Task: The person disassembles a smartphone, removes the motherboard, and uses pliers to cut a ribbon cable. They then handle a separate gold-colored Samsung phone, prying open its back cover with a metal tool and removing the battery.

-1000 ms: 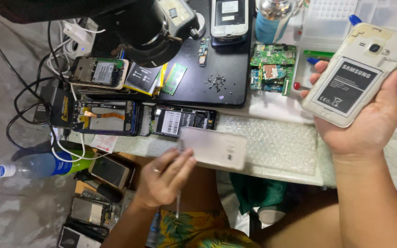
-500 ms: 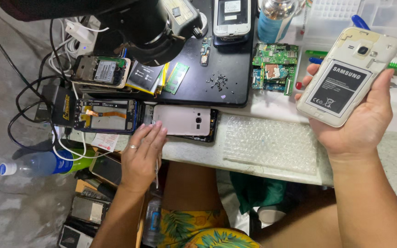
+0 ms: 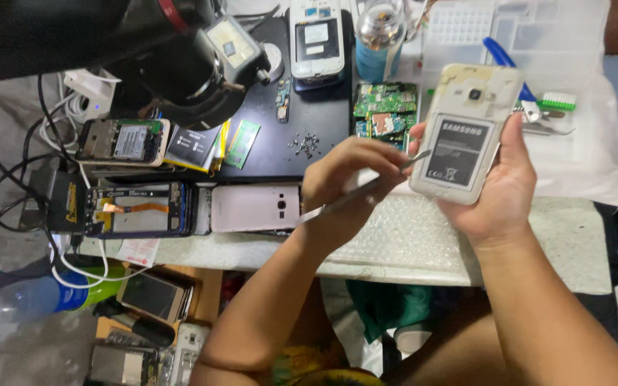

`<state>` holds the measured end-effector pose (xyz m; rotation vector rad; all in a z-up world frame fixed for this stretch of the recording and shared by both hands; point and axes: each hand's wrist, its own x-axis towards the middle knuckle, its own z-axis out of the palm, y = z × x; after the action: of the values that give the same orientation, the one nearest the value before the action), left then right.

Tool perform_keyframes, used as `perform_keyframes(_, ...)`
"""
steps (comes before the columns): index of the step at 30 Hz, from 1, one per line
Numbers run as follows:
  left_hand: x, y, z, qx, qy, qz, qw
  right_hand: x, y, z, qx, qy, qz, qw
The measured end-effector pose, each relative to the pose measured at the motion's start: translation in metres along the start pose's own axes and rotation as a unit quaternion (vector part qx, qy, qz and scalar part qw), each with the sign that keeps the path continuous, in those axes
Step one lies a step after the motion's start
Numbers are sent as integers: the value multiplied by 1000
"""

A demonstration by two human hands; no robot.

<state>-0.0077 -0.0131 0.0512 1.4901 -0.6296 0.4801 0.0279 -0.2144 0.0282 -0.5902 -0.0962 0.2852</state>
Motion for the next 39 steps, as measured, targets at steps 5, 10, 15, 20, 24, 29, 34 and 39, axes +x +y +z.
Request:
perform_keyframes(5,12,-36,12,-280,29,-60,958,1,1,1,19,47,33,998)
perform_keyframes(10,1,-36,8,-106,-17,-30,994,3,-3,-1,6,53,17,998)
perform_keyframes(15,11,-31,18,71,-67,115,988,4,-10,-1,-47,48,-28,997)
perform_keyframes(20,11,-14,15,137,-123,132,974,5,-12,-5,-62,22,-32,997)
perform_keyframes(24,10,-20,17,159,-133,125,970,4,-8,-8,-39,4,-29,999)
perform_keyframes(29,6,-22,19,202,-155,165,953,3,-7,-6,-79,26,-33,996)
perform_keyframes(34,2,-15,23,265,-149,266,915,-4,-7,6,14,47,-43,998)
perform_keyframes(39,0,-10,29,277,-137,329,892,-10,-2,9,93,53,-38,994)
